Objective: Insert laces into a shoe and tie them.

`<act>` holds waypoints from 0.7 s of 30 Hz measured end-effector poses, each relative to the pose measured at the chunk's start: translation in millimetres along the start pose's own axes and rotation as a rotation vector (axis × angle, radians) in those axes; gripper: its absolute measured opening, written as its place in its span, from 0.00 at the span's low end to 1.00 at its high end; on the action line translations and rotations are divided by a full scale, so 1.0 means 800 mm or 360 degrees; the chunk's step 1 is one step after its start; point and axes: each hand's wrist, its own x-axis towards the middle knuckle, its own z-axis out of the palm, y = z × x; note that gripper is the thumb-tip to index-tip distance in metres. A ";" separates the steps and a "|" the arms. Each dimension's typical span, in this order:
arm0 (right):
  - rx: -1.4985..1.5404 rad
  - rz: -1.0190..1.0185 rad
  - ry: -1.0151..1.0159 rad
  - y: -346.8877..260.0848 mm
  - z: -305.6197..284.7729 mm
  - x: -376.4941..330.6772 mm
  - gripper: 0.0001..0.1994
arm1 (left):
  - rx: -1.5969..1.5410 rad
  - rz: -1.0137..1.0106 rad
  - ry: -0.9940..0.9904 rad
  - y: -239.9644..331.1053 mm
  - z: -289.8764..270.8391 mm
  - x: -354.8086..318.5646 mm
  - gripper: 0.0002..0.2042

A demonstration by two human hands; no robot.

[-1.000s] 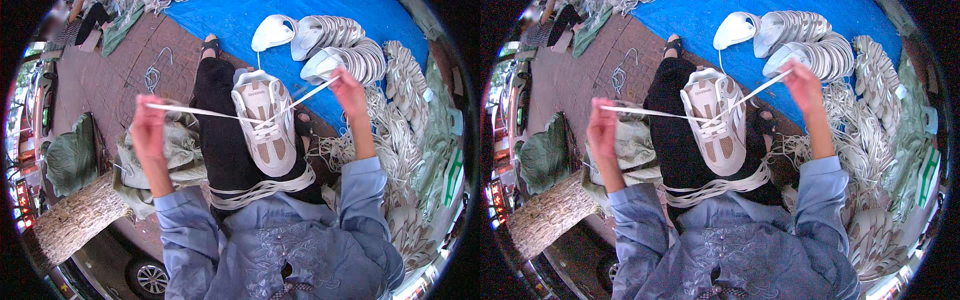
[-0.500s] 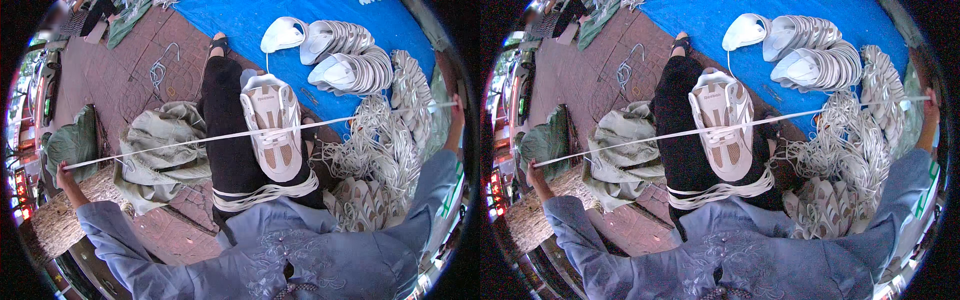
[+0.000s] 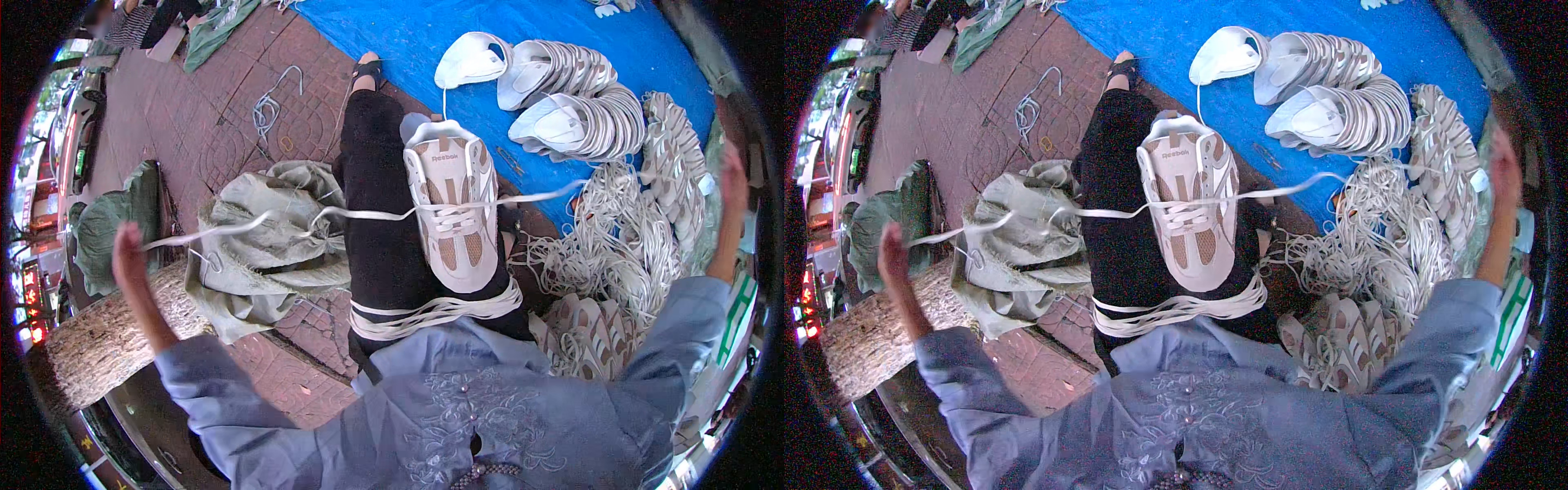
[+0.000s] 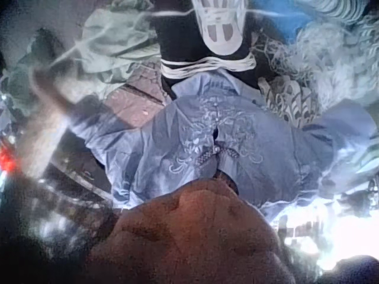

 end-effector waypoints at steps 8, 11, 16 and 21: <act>-0.0293 0.0427 -0.1417 0.088 0.573 -0.341 0.06 | 0.1066 0.1063 -0.0876 -0.052 0.456 -0.258 0.02; -0.0340 0.0365 -0.1495 0.104 0.619 -0.387 0.05 | 0.1359 0.1184 -0.0931 -0.072 0.475 -0.282 0.02; -0.0559 0.0247 -0.1557 0.112 0.632 -0.396 0.05 | 0.1433 0.1074 -0.0963 -0.093 0.482 -0.299 0.01; -0.0418 0.0596 -0.1657 0.105 0.631 -0.388 0.07 | 0.1339 0.1154 -0.0777 -0.104 0.483 -0.310 0.01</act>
